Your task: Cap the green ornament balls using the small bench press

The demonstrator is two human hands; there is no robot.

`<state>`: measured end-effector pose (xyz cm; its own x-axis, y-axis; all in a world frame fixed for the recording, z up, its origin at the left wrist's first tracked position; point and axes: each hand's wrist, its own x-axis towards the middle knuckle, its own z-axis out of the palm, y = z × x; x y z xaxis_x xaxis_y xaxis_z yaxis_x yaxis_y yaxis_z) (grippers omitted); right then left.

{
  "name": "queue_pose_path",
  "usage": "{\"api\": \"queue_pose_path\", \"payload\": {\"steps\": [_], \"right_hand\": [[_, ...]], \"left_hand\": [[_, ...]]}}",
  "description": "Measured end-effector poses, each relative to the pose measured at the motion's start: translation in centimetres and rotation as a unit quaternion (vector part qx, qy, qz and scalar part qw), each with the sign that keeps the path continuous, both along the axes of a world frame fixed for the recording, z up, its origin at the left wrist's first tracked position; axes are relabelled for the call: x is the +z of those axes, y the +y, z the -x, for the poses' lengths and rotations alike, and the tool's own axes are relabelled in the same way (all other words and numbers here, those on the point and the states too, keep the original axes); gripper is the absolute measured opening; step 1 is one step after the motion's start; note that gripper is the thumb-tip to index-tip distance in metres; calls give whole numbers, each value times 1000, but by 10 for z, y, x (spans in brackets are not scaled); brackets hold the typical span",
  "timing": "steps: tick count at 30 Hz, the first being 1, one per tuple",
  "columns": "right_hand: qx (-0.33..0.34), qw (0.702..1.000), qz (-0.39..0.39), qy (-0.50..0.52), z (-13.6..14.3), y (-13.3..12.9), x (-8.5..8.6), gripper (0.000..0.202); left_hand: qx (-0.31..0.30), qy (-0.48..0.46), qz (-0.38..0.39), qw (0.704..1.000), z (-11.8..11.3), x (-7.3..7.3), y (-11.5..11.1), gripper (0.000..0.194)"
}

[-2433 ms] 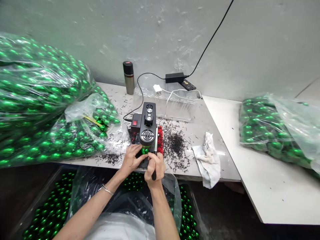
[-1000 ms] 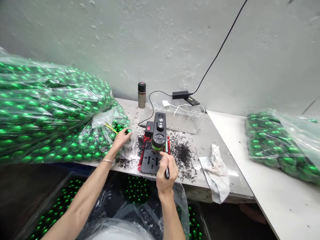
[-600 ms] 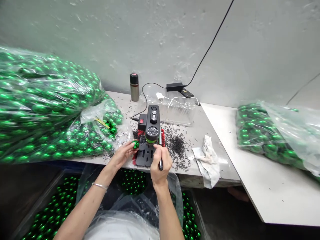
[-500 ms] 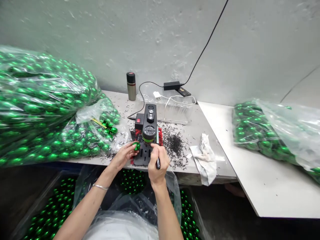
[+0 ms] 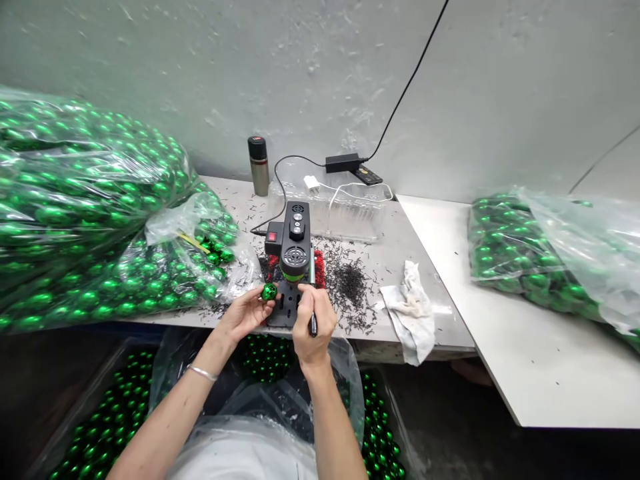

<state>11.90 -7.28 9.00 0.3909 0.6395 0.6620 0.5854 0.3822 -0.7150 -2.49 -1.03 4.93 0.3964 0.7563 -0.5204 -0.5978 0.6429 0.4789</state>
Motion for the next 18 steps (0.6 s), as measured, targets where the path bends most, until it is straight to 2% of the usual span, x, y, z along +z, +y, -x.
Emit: {"api": "queue_pose_path", "payload": {"steps": [4,7,11,13,15,18], "right_hand": [[-2,1000,-1,-1,0,0,0,25],[-3,1000,0,-1,0,-1,0,25],[5,1000,-3,0,0,-1,-2,25],[8,1000,-4,0,0,-1,-2,25],[10,1000,-8,2,1,0,-2,25],[9,1000,-18,-1,2,1,-1,25]], "left_hand": [[10,68,-12,998,-6,-3,0,15],[8,128,-71,989,-9,-6,0,5],[-30,177,-139,974,-6,-4,-2,28],[-106,198,-192,955,-4,-3,-12,37],[-233,205,-254,916,-6,-6,-31,43],[-438,207,-320,814,-17,-19,-70,40]]}}
